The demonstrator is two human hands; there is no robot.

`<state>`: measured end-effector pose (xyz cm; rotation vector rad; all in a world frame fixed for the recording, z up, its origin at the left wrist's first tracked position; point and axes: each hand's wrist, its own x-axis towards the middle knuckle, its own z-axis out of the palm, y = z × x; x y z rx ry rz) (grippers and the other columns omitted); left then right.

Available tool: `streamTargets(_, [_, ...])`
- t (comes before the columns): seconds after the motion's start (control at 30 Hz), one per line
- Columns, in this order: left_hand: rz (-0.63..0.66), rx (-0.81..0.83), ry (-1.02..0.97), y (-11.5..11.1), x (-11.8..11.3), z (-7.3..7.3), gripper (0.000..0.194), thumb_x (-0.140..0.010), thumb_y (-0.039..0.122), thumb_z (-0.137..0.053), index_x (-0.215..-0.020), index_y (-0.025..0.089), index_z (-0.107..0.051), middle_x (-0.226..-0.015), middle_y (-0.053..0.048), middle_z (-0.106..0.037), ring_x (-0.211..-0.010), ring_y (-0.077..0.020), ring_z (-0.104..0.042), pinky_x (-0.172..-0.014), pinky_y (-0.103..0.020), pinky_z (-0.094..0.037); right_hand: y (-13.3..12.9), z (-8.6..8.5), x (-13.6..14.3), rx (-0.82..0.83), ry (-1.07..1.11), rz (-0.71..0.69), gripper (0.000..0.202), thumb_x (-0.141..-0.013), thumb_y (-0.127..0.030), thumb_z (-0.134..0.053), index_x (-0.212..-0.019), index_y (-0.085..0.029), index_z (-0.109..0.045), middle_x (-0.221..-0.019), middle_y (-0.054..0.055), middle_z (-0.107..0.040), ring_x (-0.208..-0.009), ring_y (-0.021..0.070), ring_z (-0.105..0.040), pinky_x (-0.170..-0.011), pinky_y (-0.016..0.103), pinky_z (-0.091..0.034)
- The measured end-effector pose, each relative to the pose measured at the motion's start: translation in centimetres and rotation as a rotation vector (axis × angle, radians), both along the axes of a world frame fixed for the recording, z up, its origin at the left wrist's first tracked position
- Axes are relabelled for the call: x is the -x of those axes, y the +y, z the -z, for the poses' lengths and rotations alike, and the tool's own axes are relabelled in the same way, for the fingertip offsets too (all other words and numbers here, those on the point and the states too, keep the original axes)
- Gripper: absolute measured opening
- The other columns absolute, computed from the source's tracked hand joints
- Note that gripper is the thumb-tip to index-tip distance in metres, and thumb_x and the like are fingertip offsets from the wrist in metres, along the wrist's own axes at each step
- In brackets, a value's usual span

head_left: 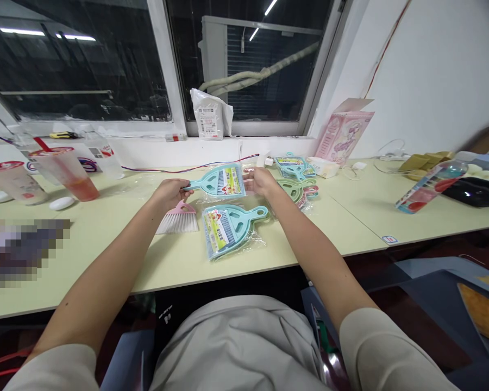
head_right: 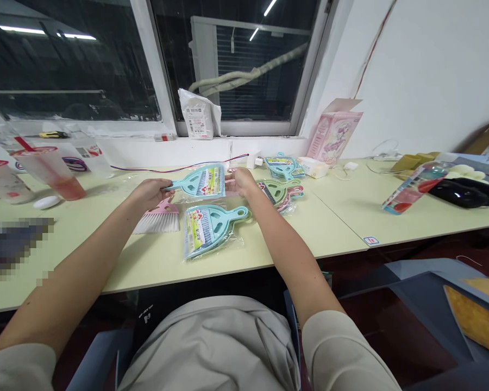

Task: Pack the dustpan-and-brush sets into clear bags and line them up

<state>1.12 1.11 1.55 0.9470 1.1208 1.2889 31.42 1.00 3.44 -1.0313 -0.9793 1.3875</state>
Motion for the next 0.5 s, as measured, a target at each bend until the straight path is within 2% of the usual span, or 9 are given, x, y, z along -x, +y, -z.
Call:
streamTargets(0.17, [0.009,0.013,0.026,-0.9,-0.7,-0.5,0.011,-0.088,-0.003,-0.058,-0.090,0.007,-0.063,-0.078,-0.015,-0.068,-0.057,-0.0170,-0.071,-0.047,-0.019,-0.055,-0.7,-0.8,-0.2,0.014,-0.038,0.013,0.019,-0.082,-0.005,-0.056,-0.096,-0.018,-0.056,-0.065,0.002,-0.063,-0.052,0.0181,-0.061,-0.057,0.033,-0.056])
streamTargets(0.33, [-0.039,0.079,-0.043,-2.2,-2.2,-0.9,0.014,-0.087,-0.003,-0.061,-0.092,0.010,-0.062,-0.086,-0.013,-0.069,-0.061,-0.0204,-0.074,-0.048,-0.024,-0.061,-1.0,-1.0,-0.4,0.014,-0.139,-0.016,0.017,-0.080,-0.007,-0.060,-0.090,-0.020,-0.055,-0.065,0.002,-0.063,-0.051,0.0183,-0.061,-0.053,0.033,-0.055])
streamTargets(0.5, [-0.048,0.042,-0.115,-2.8,-3.4,-0.7,0.018,-0.087,-0.006,-0.055,-0.089,0.011,-0.061,-0.092,-0.012,-0.067,-0.073,-0.0189,-0.076,-0.061,-0.026,-0.066,-0.7,-0.9,-0.5,-0.037,-0.156,-0.063,0.016,-0.075,-0.006,-0.062,-0.084,-0.019,-0.059,-0.066,0.002,-0.064,-0.058,0.0180,-0.062,-0.055,0.029,-0.053])
